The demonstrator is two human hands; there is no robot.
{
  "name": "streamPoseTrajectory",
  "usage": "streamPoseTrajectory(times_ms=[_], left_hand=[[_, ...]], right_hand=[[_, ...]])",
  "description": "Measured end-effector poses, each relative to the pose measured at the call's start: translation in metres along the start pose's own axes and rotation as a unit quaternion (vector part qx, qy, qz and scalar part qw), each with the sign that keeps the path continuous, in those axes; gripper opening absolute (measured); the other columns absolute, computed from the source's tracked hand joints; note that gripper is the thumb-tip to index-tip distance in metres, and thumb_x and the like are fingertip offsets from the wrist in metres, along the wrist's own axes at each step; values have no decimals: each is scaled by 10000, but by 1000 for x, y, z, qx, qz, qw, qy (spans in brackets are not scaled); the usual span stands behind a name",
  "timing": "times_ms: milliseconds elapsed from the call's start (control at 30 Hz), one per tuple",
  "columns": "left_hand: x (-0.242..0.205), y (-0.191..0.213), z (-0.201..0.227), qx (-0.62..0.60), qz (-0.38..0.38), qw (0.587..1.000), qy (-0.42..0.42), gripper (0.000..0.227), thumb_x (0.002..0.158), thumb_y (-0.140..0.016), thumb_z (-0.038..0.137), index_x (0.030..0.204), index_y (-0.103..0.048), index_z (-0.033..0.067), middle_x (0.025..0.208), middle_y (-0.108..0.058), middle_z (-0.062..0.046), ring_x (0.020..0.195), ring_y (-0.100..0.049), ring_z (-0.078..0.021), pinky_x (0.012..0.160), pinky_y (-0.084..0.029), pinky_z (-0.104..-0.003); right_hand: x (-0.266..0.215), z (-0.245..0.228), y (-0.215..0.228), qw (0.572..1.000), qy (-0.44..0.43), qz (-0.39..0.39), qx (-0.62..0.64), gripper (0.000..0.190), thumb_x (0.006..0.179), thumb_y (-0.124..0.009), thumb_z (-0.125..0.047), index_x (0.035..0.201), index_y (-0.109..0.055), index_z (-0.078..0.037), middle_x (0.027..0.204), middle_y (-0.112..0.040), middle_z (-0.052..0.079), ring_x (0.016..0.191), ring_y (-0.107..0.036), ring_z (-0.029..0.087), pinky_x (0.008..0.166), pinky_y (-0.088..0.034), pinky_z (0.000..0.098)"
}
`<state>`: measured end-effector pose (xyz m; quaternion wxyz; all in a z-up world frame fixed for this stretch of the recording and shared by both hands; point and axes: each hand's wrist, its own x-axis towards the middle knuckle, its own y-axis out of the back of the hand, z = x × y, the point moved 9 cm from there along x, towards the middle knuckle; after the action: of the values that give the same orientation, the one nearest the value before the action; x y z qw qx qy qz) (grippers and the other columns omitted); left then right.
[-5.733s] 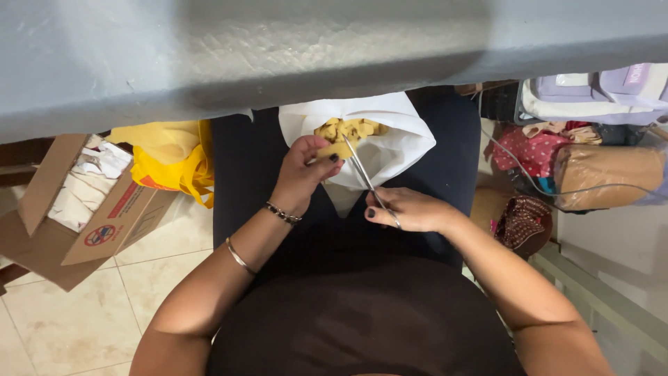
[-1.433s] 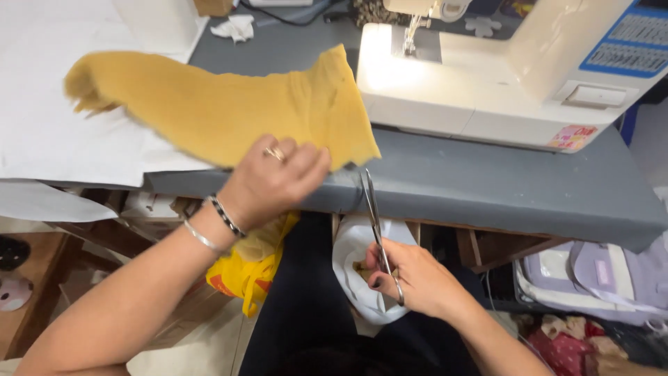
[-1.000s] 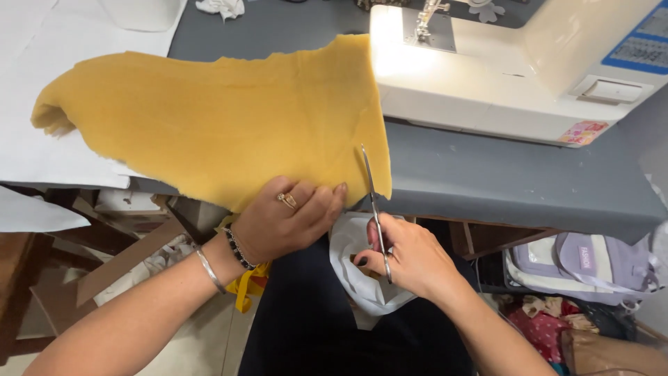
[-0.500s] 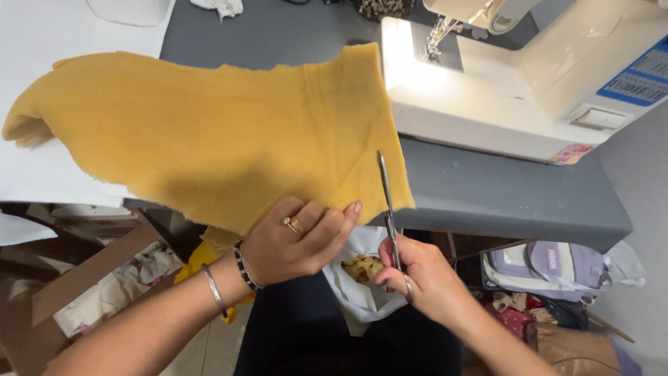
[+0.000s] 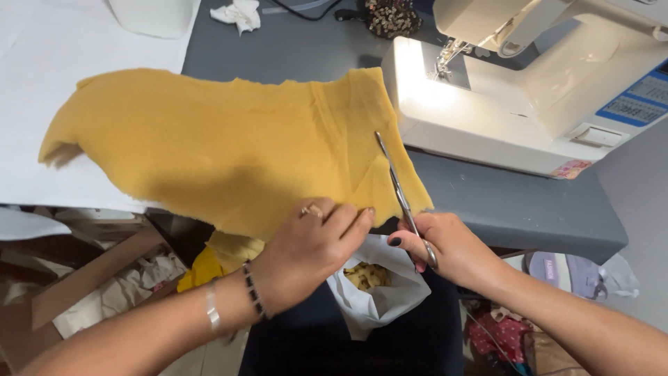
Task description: Cutting yellow foam material into small rectangular pieces using scissors and placing them into a bag.
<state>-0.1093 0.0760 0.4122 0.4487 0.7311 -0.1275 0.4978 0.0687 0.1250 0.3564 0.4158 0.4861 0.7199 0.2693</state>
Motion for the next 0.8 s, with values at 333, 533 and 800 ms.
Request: streamPoseTrajectory(times_ms=[333,533,800], left_hand=[[82,-132,-208,-190,-297,888,296,929,922,-155,735,1453,-488,49,1000,-698,-116,906,-666,-331,714,-468,-459],[68,-116,-201,-449,-93,850,260,413,1008,-519,529,1104,-587,133,983,-574,50,924,-541,-82,809,-441,-255],[57,-111,-213,-487,-30,832,263,357,1071,-500,437,839,-379,193,802,-311,111,739,-315,-40,670,-295,-234]], right_hand=[[6,-5,13,983,37,63,-171,542,849,-647,-642,691,-578,-128,631,-626,3,567,-627,210,588,-472,360],[19,-3,34,973,1,40,-226,658,808,-556,-765,797,-614,-110,753,-655,97,706,-654,298,702,-497,403],[53,-32,43,968,108,45,-223,587,872,-515,-674,1089,-645,-145,955,-647,75,926,-600,278,792,-487,408]])
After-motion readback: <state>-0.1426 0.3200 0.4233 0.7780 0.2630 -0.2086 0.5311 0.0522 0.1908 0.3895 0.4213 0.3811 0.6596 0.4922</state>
